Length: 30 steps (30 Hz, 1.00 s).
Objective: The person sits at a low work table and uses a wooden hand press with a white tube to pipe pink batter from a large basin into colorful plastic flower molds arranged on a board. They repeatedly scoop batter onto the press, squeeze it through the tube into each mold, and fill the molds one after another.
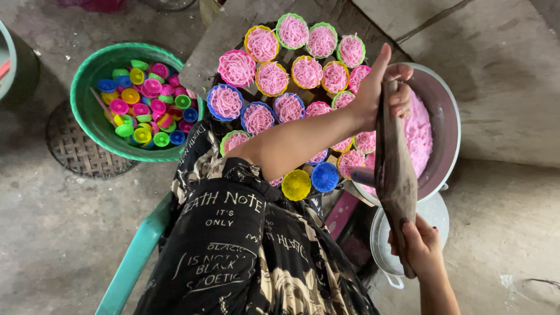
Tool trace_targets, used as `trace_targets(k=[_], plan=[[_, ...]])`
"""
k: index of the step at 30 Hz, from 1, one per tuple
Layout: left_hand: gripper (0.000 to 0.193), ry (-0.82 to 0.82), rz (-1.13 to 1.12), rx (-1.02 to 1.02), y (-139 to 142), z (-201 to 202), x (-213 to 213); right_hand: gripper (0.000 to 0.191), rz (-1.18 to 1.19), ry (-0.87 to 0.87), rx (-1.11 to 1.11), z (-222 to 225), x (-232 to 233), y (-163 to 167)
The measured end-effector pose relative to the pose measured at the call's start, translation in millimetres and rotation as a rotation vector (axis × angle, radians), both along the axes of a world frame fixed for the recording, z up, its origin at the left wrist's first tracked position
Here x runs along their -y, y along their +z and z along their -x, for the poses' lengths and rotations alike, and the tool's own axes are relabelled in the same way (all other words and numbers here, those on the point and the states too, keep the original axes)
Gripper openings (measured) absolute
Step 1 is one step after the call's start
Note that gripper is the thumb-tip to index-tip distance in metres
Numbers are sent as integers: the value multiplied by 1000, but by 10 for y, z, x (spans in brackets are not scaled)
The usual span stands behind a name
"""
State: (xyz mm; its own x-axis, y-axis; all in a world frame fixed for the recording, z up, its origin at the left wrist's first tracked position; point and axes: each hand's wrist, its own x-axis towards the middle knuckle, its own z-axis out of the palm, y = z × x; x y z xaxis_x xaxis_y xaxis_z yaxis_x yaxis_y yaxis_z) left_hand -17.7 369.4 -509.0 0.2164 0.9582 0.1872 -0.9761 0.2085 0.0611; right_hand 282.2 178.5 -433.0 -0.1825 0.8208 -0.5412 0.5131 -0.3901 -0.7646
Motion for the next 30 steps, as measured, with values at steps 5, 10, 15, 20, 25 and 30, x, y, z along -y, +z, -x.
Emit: trace_targets(k=[5, 10, 15, 20, 25, 30], plan=[[86, -128, -154, -115, 56, 180, 58, 50, 105, -42, -380, -133, 99, 47], [85, -6, -768, -1357, 106, 166, 489, 63, -167, -48, -411, 82, 91, -166], [54, 401, -581, -1801, -46, 282, 1119, 77, -888, 475, -34, 562, -455, -836], [49, 378, -428, -1440, -313, 1140, 1821, 83, -1051, 548, 407, 821, -713, -1170], [49, 527, -188, -1358, -257, 1564, 2335, 88, -1066, 663, 464, 894, -758, -1254], [48, 595, -111, -1346, -105, 1715, 2451, 96, -1067, 717, 442, 811, -677, -1245]])
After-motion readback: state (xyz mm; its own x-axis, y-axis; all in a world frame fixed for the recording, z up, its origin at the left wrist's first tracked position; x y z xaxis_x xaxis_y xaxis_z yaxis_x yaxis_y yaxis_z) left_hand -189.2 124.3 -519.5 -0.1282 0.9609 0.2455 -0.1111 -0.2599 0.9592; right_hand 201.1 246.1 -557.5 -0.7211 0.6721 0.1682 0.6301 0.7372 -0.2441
